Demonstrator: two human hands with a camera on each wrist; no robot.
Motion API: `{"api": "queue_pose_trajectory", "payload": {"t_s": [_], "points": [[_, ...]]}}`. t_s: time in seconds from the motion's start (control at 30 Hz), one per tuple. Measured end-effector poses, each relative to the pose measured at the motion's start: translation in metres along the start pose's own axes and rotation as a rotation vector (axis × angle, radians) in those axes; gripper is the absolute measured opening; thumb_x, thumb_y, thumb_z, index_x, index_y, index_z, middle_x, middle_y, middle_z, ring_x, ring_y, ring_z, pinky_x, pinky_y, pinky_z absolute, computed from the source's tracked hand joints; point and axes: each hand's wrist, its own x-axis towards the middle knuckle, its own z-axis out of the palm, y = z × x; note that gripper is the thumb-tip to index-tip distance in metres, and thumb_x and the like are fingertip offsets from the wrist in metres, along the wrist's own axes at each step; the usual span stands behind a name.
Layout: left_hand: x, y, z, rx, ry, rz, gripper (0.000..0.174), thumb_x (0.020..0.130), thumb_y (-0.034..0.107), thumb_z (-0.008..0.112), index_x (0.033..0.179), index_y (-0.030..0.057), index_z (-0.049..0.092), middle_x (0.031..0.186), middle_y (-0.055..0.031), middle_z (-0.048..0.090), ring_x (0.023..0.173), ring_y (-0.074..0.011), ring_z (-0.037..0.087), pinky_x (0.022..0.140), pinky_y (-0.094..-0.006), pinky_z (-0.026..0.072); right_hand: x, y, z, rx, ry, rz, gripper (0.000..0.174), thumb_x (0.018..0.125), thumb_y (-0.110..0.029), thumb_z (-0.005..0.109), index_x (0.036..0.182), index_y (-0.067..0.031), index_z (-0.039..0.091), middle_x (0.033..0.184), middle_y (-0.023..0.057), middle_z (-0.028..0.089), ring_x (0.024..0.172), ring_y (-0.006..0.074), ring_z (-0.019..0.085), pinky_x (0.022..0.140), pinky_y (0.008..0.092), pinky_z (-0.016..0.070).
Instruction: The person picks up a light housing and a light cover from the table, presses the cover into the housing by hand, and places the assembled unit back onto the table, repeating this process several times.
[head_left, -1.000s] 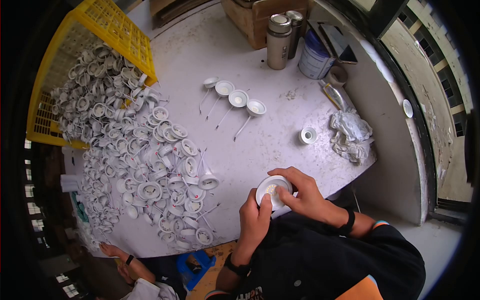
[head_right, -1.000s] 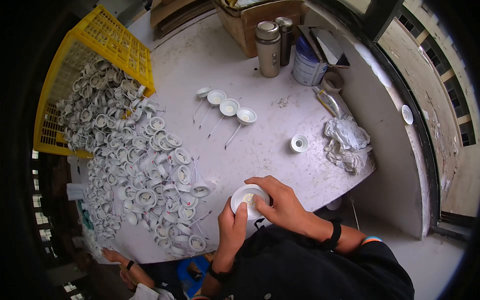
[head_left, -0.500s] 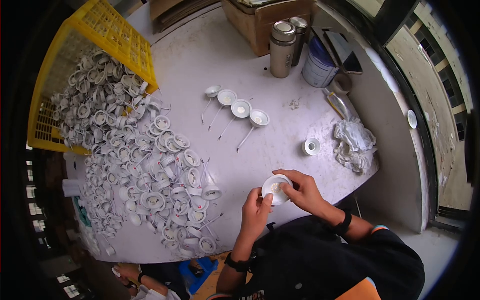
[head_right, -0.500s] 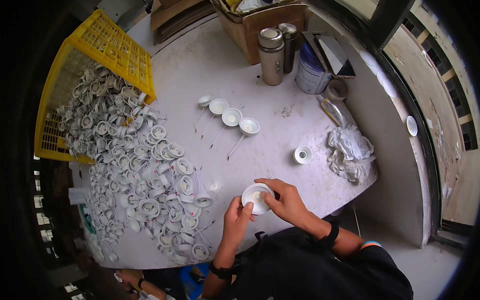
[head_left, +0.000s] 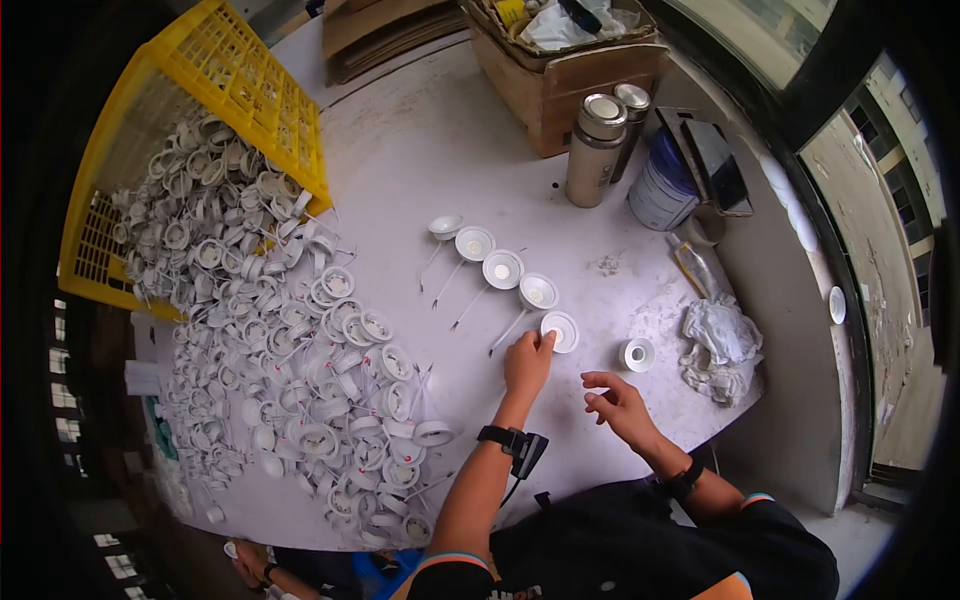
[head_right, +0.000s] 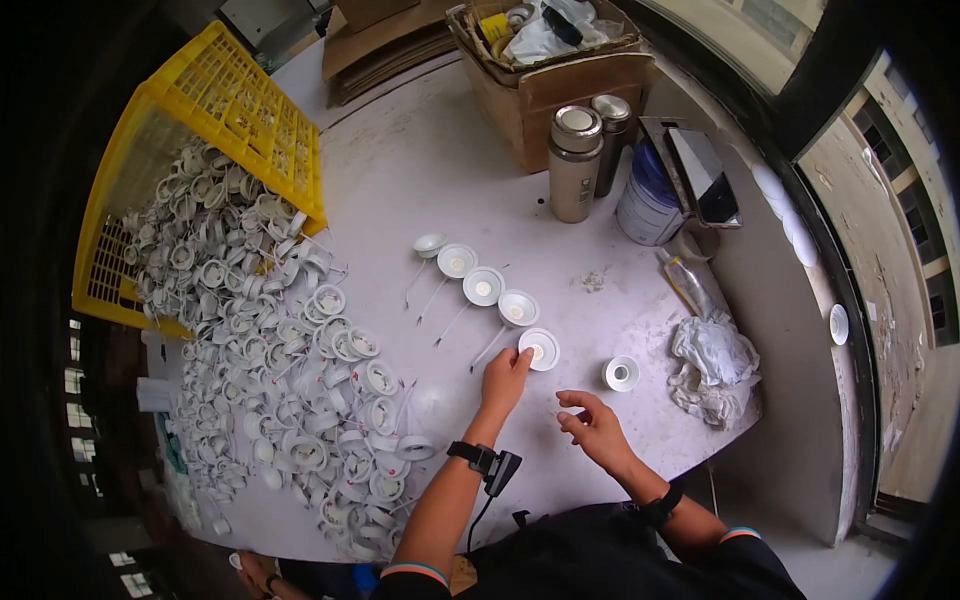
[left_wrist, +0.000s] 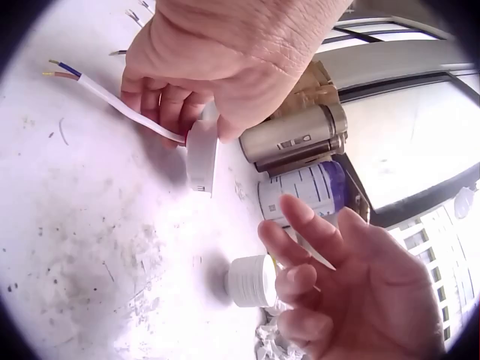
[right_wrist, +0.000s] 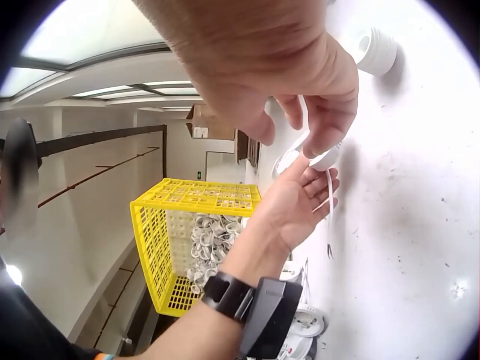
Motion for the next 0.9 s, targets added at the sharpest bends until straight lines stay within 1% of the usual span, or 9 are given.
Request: {"api": "queue_pose_trajectory", "payload": {"t_s": [0.1,0.17,0.23,0.37,0.53,0.57,0.67,0.8,0.9], "points": [[0.008,0.000,0.006,0.191,0.120,0.058,0.038,0.084,0.039,0.052,0.079,0.0022,0.060,0.080,-0.0162,0.063,0.080,-0.0375,0.055,0.074,-0.0457,0.0423,0.001,0.003,0.000,-0.034,-0.022,-0.001,0.031,0.084,-0.013,0.058,0.112,-0.0036,0.054,0.104,0.0055,0.056,0.072,0.0101,0.055,0.056,0.0232,0.0469],[-0.008,0.007,-0.001,0.335,0.245,0.132,0.039,0.085,0.037,0.052,0.094,-0.0008,0.057,0.095,-0.0188,0.059,0.093,-0.0350,0.052,0.081,-0.0436,0.0404,0.002,0.006,0.001,-0.027,-0.033,-0.005,0.030,0.083,-0.013,0.058,0.111,-0.0032,0.054,0.104,0.0047,0.057,0.073,0.0101,0.055,0.057,0.0229,0.0462],[-0.034,0.002,-0.011,0.214,0.399,0.313,0.033,0.084,0.028,0.056,0.101,0.0002,0.055,0.104,-0.0181,0.055,0.099,-0.0337,0.050,0.086,-0.0429,0.0386,0.000,0.003,0.002,-0.059,-0.050,-0.016,0.030,0.083,-0.013,0.058,0.111,-0.0035,0.054,0.105,0.0042,0.057,0.073,0.0100,0.055,0.057,0.0226,0.0455],[-0.121,-0.020,-0.045,-0.012,0.327,0.299,0.030,0.082,0.019,0.058,0.106,0.0015,0.053,0.112,-0.0159,0.051,0.105,-0.0330,0.047,0.090,-0.0427,0.0357,-0.009,0.003,0.008,-0.125,-0.112,-0.030,0.028,0.082,-0.013,0.058,0.109,-0.0035,0.056,0.101,0.0027,0.058,0.072,0.0088,0.053,0.057,0.0226,0.0446],[-0.148,-0.049,-0.106,0.684,0.539,0.279,0.034,0.071,0.007,0.059,0.104,0.0056,0.054,0.114,-0.0096,0.049,0.107,-0.0260,0.045,0.089,-0.0401,0.0343,-0.025,0.004,0.025,-0.192,-0.258,-0.077,0.026,0.082,-0.010,0.057,0.107,-0.0026,0.056,0.095,0.0034,0.058,0.070,0.0091,0.053,0.057,0.0228,0.0449],[-0.142,-0.057,-0.112,0.694,0.585,0.268,0.034,0.071,0.007,0.059,0.104,0.0056,0.054,0.114,-0.0096,0.049,0.107,-0.0260,0.045,0.089,-0.0401,0.0343,-0.027,0.005,0.031,-0.260,-0.329,-0.103,0.026,0.082,-0.009,0.057,0.107,-0.0022,0.056,0.093,0.0037,0.059,0.070,0.0095,0.053,0.058,0.0230,0.0451],[-0.120,-0.073,-0.126,1.041,0.245,0.280,0.019,0.069,0.009,0.058,0.087,0.0056,0.060,0.096,-0.0083,0.055,0.091,-0.0233,0.050,0.075,-0.0359,0.0387,-0.033,0.004,0.044,-0.293,-0.407,-0.117,0.023,0.082,-0.007,0.057,0.104,-0.0019,0.057,0.092,0.0040,0.059,0.070,0.0109,0.055,0.057,0.0237,0.0460],[-0.107,-0.074,-0.119,1.087,0.173,0.215,0.013,0.068,0.011,0.059,0.080,0.0057,0.060,0.088,-0.0080,0.058,0.088,-0.0233,0.052,0.075,-0.0359,0.0398,-0.041,-0.004,0.050,-0.336,-0.433,-0.135,0.027,0.082,-0.008,0.057,0.108,-0.0019,0.054,0.092,0.0055,0.059,0.071,0.0115,0.055,0.057,0.0232,0.0467],[-0.132,-0.033,-0.111,0.784,0.181,0.304,0.014,0.072,0.014,0.059,0.082,0.0039,0.058,0.083,-0.0098,0.058,0.086,-0.0250,0.052,0.075,-0.0374,0.0400,-0.047,-0.005,0.053,-0.237,-0.295,-0.190,0.034,0.082,-0.011,0.058,0.113,-0.0019,0.050,0.093,0.0069,0.059,0.071,0.0118,0.056,0.057,0.0231,0.0471]]}}
